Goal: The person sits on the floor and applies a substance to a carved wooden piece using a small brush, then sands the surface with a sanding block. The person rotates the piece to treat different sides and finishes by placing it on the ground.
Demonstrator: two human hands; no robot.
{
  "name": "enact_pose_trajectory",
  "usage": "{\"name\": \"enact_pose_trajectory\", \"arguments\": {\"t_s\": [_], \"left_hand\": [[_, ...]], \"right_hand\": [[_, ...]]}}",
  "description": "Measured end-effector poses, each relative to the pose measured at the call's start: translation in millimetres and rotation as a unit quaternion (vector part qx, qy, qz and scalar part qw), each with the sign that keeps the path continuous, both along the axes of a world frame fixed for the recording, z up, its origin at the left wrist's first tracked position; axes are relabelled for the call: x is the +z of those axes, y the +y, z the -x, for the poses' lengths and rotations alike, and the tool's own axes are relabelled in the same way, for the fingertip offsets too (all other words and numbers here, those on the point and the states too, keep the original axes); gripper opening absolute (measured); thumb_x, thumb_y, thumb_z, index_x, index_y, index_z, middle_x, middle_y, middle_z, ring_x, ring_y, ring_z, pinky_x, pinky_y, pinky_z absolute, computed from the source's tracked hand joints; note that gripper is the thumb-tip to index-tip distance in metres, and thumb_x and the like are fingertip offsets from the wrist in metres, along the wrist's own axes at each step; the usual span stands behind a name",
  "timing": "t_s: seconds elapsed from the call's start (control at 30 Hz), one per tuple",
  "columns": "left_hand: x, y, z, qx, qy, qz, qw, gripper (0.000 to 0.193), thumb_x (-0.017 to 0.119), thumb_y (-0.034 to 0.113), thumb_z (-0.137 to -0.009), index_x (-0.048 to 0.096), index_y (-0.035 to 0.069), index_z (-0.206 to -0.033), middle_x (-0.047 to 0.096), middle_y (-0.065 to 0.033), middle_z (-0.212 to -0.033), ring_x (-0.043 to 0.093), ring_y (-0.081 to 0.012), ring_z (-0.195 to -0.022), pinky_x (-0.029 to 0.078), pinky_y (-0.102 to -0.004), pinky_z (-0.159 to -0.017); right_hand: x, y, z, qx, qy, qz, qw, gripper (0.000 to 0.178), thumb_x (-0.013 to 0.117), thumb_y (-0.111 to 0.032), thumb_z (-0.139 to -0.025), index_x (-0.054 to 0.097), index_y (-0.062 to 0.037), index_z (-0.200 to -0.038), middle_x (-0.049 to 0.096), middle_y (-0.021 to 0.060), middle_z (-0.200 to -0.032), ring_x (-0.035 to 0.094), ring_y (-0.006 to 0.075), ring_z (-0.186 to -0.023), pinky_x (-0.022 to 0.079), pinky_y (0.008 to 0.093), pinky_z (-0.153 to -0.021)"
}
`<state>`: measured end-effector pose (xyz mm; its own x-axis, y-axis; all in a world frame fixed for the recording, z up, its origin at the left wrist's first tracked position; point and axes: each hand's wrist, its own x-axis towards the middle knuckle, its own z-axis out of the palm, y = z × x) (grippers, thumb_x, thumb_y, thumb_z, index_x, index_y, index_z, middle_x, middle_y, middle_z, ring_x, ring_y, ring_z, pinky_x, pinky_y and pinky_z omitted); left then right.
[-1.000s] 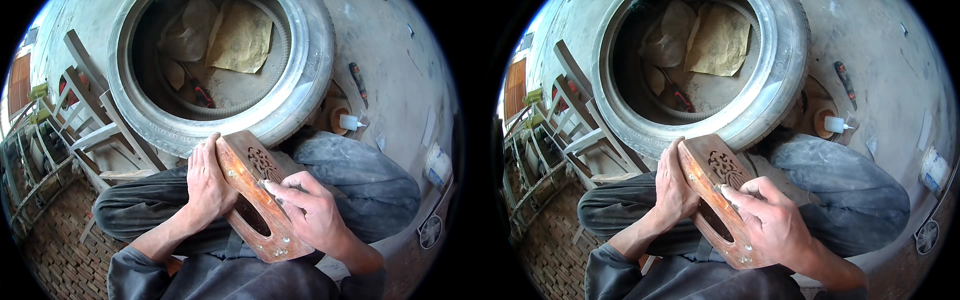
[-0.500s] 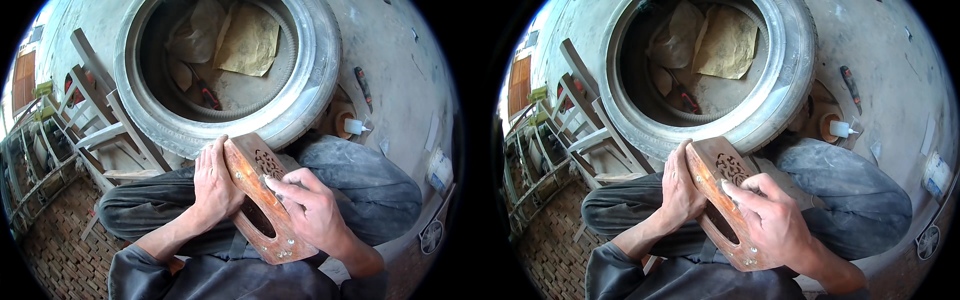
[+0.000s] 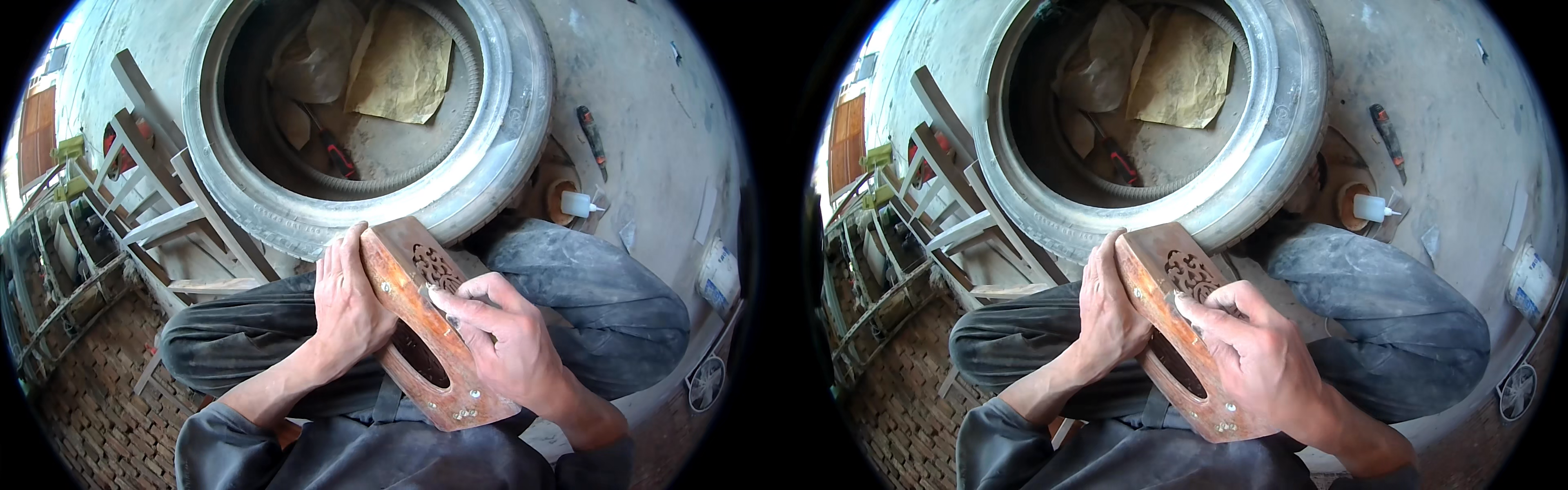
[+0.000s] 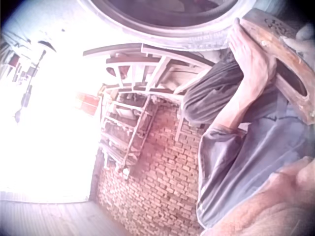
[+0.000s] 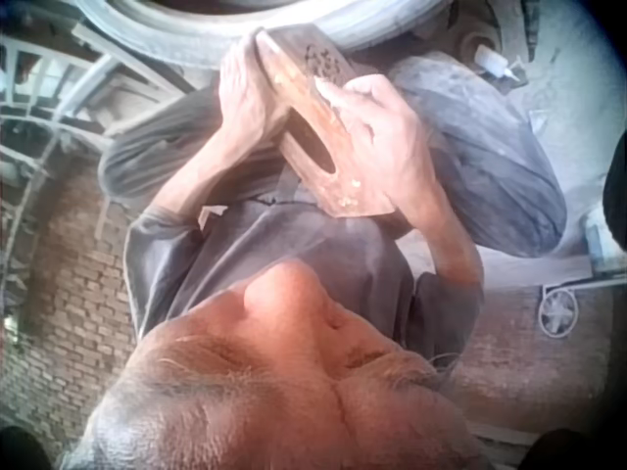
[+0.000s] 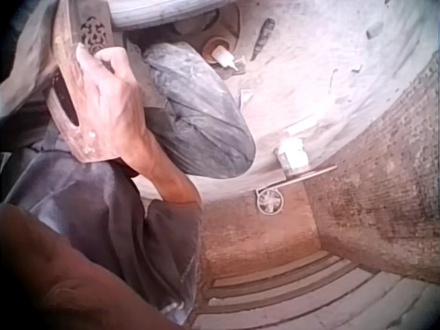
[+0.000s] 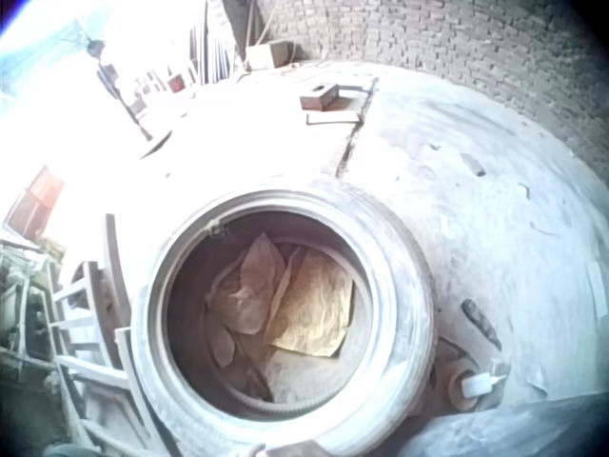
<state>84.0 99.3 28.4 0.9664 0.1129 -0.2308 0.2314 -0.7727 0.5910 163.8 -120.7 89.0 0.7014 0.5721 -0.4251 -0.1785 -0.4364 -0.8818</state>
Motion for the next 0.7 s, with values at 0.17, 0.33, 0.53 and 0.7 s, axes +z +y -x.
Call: {"name": "enact_pose_trajectory", "arguments": {"t_s": [0.17, 0.33, 0.53, 0.7], "left_hand": [[-2.4, 1.4, 4.0, 0.001, -0.005, 0.01, 1.0, 0.092, 0.084, 0.02, -0.08, 0.037, -0.005, -0.155, 0.057, -0.0274, -0.131, 0.057, -0.0452, -0.121, 0.043, -0.0517, -0.107], [-3.8, 21.2, 8.6, 0.033, 0.054, 0.107, 0.992, 0.099, 0.088, 0.025, -0.08, 0.035, -0.004, -0.158, 0.053, -0.0288, -0.144, 0.053, -0.0465, -0.137, 0.04, -0.051, -0.12], [-29.5, 47.1, 2.7, -0.039, 0.028, 0.354, 0.934, 0.116, 0.093, 0.039, -0.083, 0.025, -0.001, -0.168, 0.044, -0.0216, -0.162, 0.041, -0.0317, -0.154, 0.031, -0.0443, -0.129], [-21.9, 20.0, 18.8, -0.063, -0.005, 0.433, 0.899, 0.089, 0.082, 0.024, -0.096, 0.035, 0.003, -0.168, 0.047, -0.0221, -0.164, 0.045, -0.0349, -0.153, 0.034, -0.0444, -0.127]], "right_hand": [[-8.9, 4.3, -2.1, -0.03, -0.033, -0.027, 0.999, 0.045, 0.068, 0.006, -0.096, 0.071, -0.0017, -0.14, 0.066, 0.016, -0.11, 0.072, 0.0283, -0.092, 0.057, 0.0357, -0.081], [-1.9, -9.1, -8.8, -0.091, 0.04, -0.02, 0.995, 0.04, 0.065, 0.002, -0.1, 0.068, 0.006, -0.139, 0.078, 0.0171, -0.117, 0.075, 0.0197, -0.104, 0.06, 0.0335, -0.09], [13.3, -2.9, -25.1, 0.05, -0.167, -0.062, 0.983, 0.046, 0.059, 0.007, -0.096, 0.066, 0.0035, -0.142, 0.074, 0.0235, -0.135, 0.075, 0.0333, -0.123, 0.058, 0.0372, -0.105], [17.0, 3.7, -13.8, 0.163, -0.235, -0.054, 0.957, 0.06, 0.062, 0.006, -0.09, 0.063, -0.0033, -0.149, 0.067, 0.0243, -0.144, 0.071, 0.0397, -0.125, 0.061, 0.0429, -0.101]]}}
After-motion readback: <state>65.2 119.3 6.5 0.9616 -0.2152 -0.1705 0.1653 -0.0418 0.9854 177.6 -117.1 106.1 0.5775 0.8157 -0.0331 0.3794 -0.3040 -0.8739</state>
